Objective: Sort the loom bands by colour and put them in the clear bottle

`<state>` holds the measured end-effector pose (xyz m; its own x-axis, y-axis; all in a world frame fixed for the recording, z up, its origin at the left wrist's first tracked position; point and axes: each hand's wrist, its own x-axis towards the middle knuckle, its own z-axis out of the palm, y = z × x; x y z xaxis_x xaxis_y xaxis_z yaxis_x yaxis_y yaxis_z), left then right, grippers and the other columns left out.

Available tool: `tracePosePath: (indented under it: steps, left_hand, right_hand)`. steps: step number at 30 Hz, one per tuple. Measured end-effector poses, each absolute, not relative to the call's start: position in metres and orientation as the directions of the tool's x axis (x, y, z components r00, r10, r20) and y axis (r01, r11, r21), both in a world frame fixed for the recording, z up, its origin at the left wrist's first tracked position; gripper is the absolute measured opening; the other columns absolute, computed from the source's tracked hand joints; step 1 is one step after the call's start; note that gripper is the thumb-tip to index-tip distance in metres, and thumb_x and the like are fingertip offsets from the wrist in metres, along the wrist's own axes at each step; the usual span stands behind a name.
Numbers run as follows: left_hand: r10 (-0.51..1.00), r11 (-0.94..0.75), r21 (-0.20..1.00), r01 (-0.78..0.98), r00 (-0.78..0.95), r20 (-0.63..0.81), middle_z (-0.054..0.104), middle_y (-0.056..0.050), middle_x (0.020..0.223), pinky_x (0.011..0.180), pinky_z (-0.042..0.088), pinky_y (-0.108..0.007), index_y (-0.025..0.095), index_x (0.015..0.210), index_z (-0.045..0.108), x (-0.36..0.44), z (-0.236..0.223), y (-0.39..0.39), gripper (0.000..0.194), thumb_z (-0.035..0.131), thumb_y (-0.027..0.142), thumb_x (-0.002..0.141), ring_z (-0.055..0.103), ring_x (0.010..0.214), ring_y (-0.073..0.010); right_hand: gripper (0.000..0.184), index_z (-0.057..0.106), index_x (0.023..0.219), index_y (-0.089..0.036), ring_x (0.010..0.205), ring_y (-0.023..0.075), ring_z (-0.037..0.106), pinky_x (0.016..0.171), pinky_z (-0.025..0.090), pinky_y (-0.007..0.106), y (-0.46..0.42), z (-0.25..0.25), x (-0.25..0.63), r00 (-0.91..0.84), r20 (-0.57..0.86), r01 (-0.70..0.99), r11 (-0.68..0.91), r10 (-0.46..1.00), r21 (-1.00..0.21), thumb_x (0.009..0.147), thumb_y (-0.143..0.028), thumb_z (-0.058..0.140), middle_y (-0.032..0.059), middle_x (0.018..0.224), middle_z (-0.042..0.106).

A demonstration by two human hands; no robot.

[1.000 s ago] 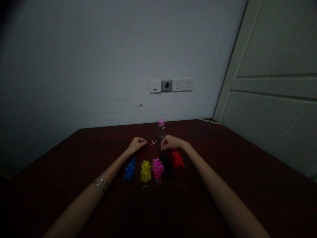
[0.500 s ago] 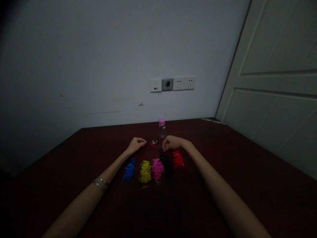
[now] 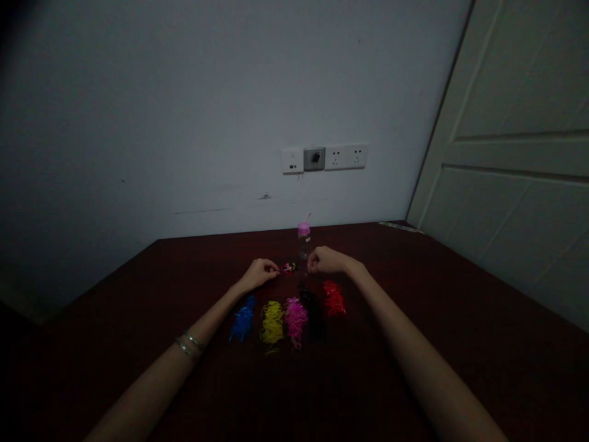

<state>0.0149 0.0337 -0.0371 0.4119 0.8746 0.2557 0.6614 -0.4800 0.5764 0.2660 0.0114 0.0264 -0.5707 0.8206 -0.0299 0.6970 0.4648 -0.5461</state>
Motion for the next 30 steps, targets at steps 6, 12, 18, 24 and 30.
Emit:
tracePosePath:
  steps: [6,12,18,24,30]
  left_hand:
    - [0.877,-0.475,0.534,0.699,0.42,0.231,0.065,-0.004,0.075,0.061,0.04,-0.021,0.016,0.081,0.069,0.019,-0.038,0.03,0.024,0.056,0.029,0.067,0.056,0.066,-0.0131]
    - [0.91,-0.415,0.52,0.746,0.353,0.22,0.064,-0.004,0.076,0.06,0.039,-0.021,0.017,0.081,0.069,0.023,-0.034,0.023,0.022,0.055,0.03,0.07,0.056,0.067,-0.0134]
    - [0.9,-0.434,0.473,0.767,0.353,0.254,0.064,-0.005,0.082,0.063,0.04,-0.021,0.017,0.08,0.068,0.026,-0.032,0.017,0.019,0.053,0.024,0.071,0.056,0.073,-0.0144]
    - [0.864,-0.504,0.501,0.704,0.408,0.296,0.062,-0.005,0.081,0.065,0.04,-0.021,0.014,0.077,0.066,0.023,-0.032,0.02,0.018,0.051,0.021,0.071,0.054,0.072,-0.0132]
    - [0.826,-0.558,0.605,0.569,0.45,0.339,0.06,-0.004,0.078,0.067,0.04,-0.022,0.011,0.079,0.062,0.019,-0.015,0.022,0.019,0.047,0.023,0.077,0.052,0.072,-0.0131]
  right_hand:
    - [0.024,0.068,0.073,-0.011,0.054,0.0104,0.049,0.05,0.035,0.021,0.01,0.027,0.263,-0.559,-0.019,0.714,0.469,0.829,-0.52,0.06,-0.017,0.049,0.0032,0.062,0.06]
    - [0.023,0.068,0.073,-0.012,0.055,0.0105,0.049,0.05,0.035,0.021,0.011,0.025,0.263,-0.551,-0.032,0.728,0.462,0.834,-0.506,0.06,-0.016,0.049,0.0028,0.062,0.06]
    - [0.021,0.068,0.071,-0.012,0.057,0.0121,0.052,0.051,0.036,0.021,0.012,0.022,0.263,-0.55,-0.052,0.732,0.451,0.834,-0.511,0.061,-0.017,0.051,0.0041,0.064,0.062]
    - [0.021,0.067,0.071,-0.011,0.055,0.0114,0.051,0.05,0.035,0.021,0.014,0.02,0.263,-0.553,-0.045,0.731,0.459,0.832,-0.505,0.061,-0.015,0.049,0.0036,0.062,0.061]
    - [0.023,0.067,0.082,-0.012,0.057,0.0106,0.049,0.052,0.036,0.021,0.008,0.029,0.259,-0.569,0.025,0.675,0.484,0.822,-0.557,0.066,-0.018,0.051,0.0029,0.066,0.061]
